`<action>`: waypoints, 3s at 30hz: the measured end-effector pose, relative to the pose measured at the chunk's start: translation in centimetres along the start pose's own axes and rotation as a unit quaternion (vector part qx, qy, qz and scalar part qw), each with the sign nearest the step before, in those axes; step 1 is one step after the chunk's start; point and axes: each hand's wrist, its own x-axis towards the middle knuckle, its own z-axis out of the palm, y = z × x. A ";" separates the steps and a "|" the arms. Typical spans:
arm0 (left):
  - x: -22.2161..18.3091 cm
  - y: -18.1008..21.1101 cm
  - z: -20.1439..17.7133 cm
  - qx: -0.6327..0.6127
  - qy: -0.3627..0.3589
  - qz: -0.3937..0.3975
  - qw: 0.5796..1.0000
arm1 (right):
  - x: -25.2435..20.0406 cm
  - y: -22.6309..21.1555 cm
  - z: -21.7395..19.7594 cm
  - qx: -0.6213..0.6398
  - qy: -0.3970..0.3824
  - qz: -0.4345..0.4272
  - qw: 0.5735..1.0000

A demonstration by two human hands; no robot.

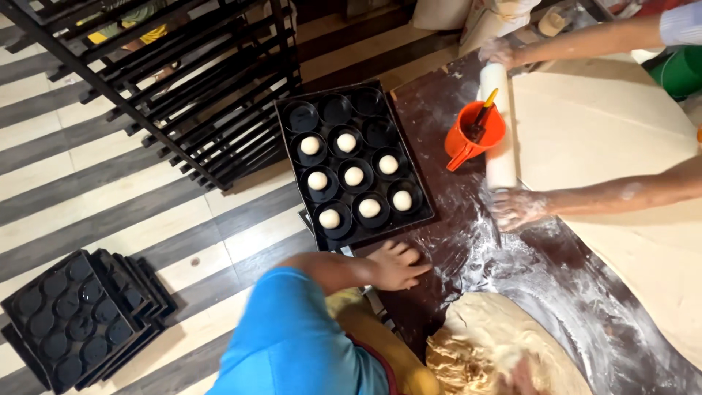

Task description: The person pinches portions from a large mass of dough on a floured table, rounds each portion between their hands, and places the dough balls into the cups of a black baking tray, repeating this cycle across the clip. A coworker beside them rolls out a separate sheet of dough with a rolling pin.

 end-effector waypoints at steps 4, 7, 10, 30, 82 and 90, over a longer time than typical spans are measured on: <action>6.3 3.4 3.6 -0.035 0.215 -0.061 0.974 | 0.5 -15.1 4.3 -0.316 0.076 -0.093 0.941; 3.1 5.2 5.1 -0.136 0.162 -0.004 0.977 | 2.0 -27.7 -0.1 -0.341 0.030 0.021 0.939; -0.3 -0.1 13.3 -0.193 0.215 0.131 0.948 | 0.5 -24.0 -0.5 -0.248 0.152 0.094 0.952; 3.4 -0.3 1.8 -0.001 0.278 -0.004 0.960 | 2.5 -10.4 8.2 -0.010 0.136 0.093 0.986; -0.1 0.2 1.0 -0.026 0.339 -0.057 0.939 | 0.4 -27.7 2.7 -0.071 0.152 0.089 0.982; -1.9 0.8 5.0 0.014 0.282 0.048 0.958 | 0.2 -27.5 2.0 -0.088 0.119 0.114 0.982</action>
